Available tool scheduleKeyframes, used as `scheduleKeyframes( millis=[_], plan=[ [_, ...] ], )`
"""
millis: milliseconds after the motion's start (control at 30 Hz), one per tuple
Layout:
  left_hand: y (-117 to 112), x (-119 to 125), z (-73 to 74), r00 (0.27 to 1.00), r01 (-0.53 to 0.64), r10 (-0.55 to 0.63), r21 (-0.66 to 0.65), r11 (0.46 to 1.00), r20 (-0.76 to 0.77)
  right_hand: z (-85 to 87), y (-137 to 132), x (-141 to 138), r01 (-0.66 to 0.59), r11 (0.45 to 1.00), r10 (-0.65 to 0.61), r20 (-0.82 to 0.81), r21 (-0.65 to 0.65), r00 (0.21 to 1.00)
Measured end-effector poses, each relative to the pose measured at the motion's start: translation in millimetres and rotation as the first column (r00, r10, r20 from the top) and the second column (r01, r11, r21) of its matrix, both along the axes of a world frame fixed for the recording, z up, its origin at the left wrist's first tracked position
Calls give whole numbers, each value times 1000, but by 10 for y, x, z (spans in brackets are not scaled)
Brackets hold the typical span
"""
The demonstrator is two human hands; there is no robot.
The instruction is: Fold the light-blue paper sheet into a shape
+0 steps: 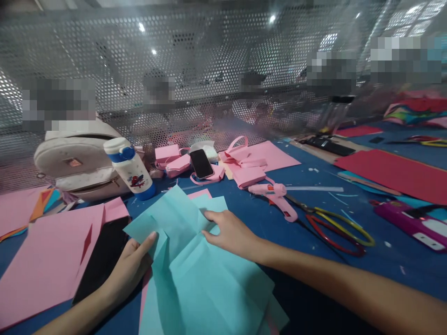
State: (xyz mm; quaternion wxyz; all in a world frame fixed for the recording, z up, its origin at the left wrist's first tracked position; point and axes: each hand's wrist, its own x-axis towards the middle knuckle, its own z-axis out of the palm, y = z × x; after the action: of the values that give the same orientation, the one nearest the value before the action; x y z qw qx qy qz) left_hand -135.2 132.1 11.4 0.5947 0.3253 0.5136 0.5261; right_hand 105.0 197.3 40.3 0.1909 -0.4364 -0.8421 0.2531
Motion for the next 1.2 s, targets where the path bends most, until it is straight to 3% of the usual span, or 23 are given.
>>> scheduleKeyframes(
  millis=[267, 467, 600, 767, 1200],
  plan=[
    [-10, 16, 32, 997, -1, -4, -58, 998, -83, -46, 37, 9, -13, 994, 8, -44, -112, 999],
    [21, 19, -4, 992, -106, 96, -126, 986, -85, -28, 79, 69, -14, 998, 13, -21, -54, 1000],
    [32, 38, 42, 990, -140, 139, -61, 988, -13, -18, 140, 168, 17, 997, -20, -49, -71, 999],
    [22, 24, 43, 993, -118, 118, -80, 990, -6, 21, 129, 195, 31, 997, -37, -103, -64, 994],
    [-4, 32, 50, 1000, 4, -4, 3, 1000, -2, 189, -3, 26, -60, 998, 60, 24, 29, 998]
  ],
)
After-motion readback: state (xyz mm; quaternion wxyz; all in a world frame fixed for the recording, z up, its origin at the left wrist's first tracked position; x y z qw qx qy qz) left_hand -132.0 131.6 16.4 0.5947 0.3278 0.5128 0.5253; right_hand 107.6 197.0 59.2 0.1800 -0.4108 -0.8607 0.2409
